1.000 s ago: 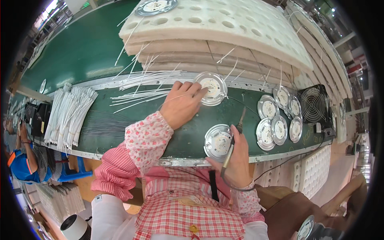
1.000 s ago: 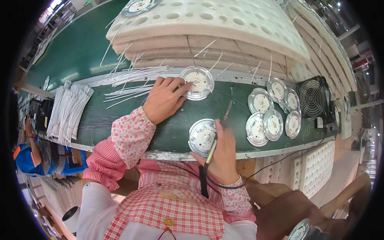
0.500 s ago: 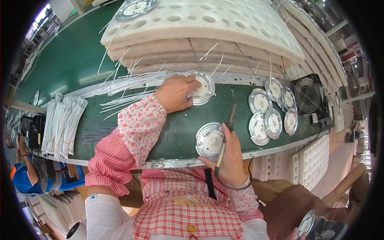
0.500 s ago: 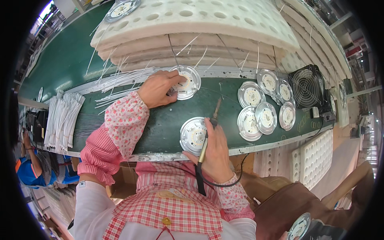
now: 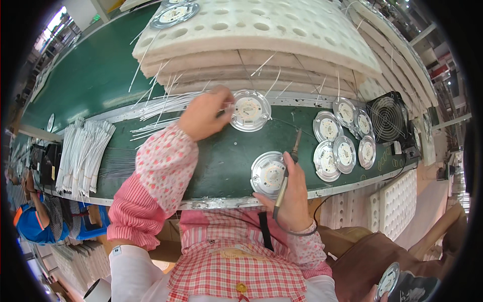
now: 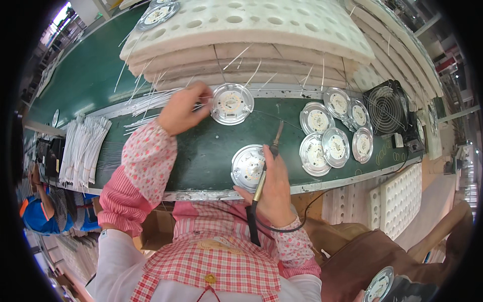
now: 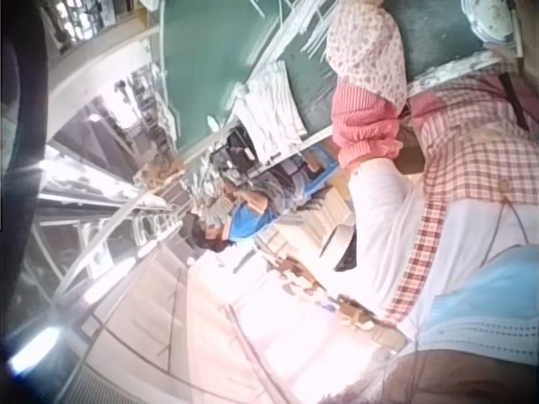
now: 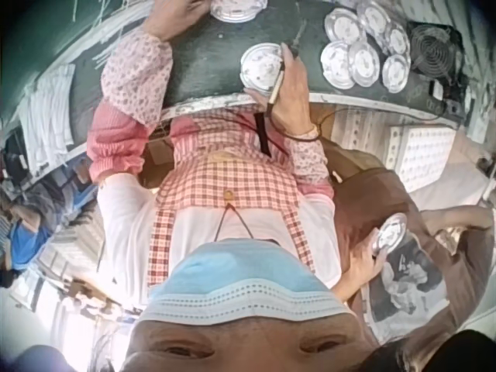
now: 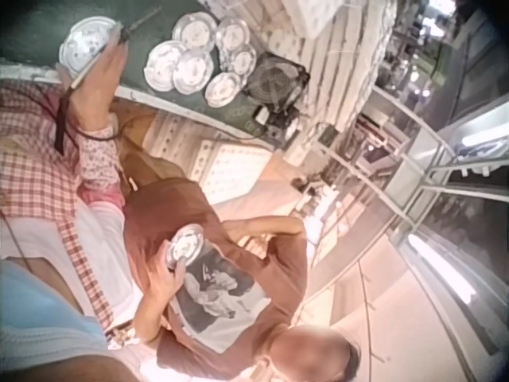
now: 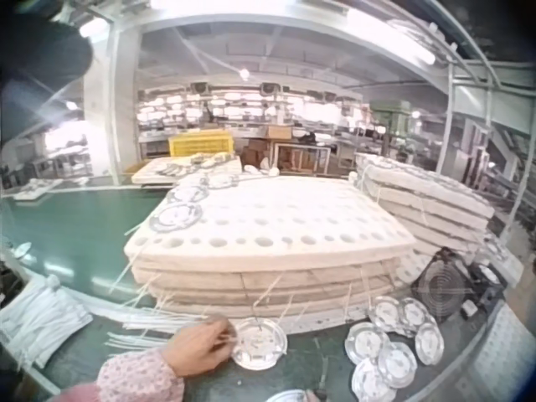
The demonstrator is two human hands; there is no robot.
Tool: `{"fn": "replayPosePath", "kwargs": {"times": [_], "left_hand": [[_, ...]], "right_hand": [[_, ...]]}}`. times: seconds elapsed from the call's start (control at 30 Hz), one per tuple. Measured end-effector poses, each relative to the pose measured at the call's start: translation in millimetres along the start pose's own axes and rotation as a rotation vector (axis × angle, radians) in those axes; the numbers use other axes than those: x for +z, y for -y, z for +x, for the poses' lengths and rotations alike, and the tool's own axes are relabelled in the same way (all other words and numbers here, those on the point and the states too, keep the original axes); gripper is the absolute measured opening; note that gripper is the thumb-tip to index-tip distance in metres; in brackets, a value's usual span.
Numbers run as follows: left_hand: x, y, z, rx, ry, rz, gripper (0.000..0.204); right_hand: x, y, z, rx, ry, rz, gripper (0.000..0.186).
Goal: The person solders white wires to circular LED light plates using a soldering iron.
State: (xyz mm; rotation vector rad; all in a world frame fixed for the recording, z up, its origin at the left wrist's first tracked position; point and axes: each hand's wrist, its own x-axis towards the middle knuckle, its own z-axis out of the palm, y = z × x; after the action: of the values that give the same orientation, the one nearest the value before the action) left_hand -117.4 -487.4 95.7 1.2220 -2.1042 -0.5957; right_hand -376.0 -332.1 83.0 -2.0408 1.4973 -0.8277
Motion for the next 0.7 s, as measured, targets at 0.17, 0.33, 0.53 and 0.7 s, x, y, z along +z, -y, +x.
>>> {"fn": "replayPosePath", "kwargs": {"times": [0.17, 0.33, 0.53, 0.7], "left_hand": [[-79.3, -5.7, -84.3, -0.172, 0.018, 0.423, 0.014], [-85.5, 1.6, -145.9, -0.111, -0.024, 0.470, 0.011], [-63.5, 3.5, -146.1, -0.112, 0.049, 0.473, 0.020], [-57.2, -8.5, -128.0, -0.056, -0.094, 0.204, 0.012]], "right_hand": [[-1.9, -6.9, -1.6, -0.035, -0.100, 0.044, 0.107], [-2.1, -17.4, -5.4, 0.004, -0.156, 0.202, 0.108], [-1.0, -1.2, 0.5, -0.106, -0.168, 0.087, 0.108], [-6.0, 3.1, -5.7, -0.049, -0.141, 0.076, 0.115]]}}
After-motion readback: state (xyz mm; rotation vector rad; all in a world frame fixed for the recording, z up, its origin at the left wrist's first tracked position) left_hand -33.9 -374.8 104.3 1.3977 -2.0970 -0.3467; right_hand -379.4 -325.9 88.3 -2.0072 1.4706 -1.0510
